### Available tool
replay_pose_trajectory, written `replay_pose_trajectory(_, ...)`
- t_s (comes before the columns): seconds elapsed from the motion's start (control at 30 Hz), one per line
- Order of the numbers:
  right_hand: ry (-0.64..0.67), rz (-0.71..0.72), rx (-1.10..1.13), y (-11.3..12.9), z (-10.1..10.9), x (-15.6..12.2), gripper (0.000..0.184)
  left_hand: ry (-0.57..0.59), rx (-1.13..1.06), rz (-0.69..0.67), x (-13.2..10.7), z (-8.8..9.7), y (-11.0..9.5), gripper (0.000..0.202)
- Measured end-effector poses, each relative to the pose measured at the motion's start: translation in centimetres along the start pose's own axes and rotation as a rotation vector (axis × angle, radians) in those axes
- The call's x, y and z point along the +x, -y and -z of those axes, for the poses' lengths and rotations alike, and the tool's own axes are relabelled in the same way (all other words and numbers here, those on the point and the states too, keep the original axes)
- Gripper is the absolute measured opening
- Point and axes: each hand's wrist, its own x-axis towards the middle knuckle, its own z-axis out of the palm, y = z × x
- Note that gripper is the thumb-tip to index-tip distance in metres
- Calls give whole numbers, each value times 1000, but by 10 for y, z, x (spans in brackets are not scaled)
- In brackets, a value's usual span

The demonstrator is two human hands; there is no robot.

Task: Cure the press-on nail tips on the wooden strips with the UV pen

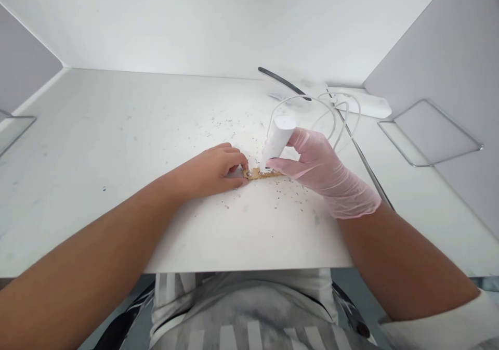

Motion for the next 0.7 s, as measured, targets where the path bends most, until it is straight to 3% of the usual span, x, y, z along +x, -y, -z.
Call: replay_pose_trajectory(0.7, 1, -43, -8, 2, 0, 0, 7, -9, -12, 15, 2, 0, -4, 20)
